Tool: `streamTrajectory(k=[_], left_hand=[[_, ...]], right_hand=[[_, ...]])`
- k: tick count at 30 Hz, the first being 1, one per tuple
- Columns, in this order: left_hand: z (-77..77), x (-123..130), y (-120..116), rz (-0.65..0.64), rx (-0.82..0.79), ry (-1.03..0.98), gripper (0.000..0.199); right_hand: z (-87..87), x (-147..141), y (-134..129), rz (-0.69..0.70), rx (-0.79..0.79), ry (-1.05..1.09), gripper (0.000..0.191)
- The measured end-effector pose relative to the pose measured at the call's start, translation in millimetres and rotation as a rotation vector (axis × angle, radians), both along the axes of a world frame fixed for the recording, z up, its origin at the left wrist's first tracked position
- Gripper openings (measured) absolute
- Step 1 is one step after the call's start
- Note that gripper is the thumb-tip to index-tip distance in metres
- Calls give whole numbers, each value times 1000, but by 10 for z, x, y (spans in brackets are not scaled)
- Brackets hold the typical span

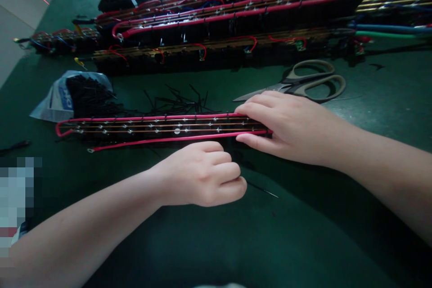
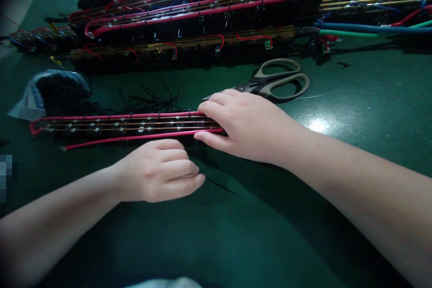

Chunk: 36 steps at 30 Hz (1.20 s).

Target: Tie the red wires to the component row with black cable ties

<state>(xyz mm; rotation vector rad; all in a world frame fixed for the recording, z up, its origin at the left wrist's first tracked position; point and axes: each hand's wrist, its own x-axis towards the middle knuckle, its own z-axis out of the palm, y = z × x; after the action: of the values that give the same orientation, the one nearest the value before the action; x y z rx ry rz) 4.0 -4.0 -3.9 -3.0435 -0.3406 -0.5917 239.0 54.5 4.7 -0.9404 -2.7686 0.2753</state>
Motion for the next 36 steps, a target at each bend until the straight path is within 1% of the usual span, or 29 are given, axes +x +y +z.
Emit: streamTrajectory(k=[3, 6, 8, 9, 11, 13, 16, 18, 22, 29, 36], left_hand=[[18, 3, -4, 52, 32, -23, 9], [36, 10, -2, 127, 86, -92, 7], [41, 16, 3, 167, 111, -135, 12], [40, 19, 8, 185, 119, -154, 15], [35, 20, 21, 209, 122, -203, 19], [25, 12, 38, 218, 105, -260, 18], [11, -13, 62, 236, 51, -313, 15], [3, -31, 71, 250, 13, -314, 14], [-1, -41, 67, 235, -4, -326, 12], [21, -14, 23, 205, 3, -386, 21], [54, -6, 7, 221, 23, -389, 21]], right_hand=[[-8, -3, -9, -8, -14, -10, 45], [-7, 12, -23, -14, -2, 19, 51], [16, 29, -35, 36, 37, 86, 54], [35, 37, -43, 82, 54, 132, 53], [82, 45, -65, 194, 55, 211, 46], [123, 37, -96, 260, 33, 253, 34], [145, 3, -147, 270, 21, 270, 19], [137, -23, -174, 278, 21, 300, 14], [113, -54, -200, 313, 28, 332, 16], [100, -52, -192, 309, 40, 348, 14], [68, -78, -190, 310, 48, 374, 13]])
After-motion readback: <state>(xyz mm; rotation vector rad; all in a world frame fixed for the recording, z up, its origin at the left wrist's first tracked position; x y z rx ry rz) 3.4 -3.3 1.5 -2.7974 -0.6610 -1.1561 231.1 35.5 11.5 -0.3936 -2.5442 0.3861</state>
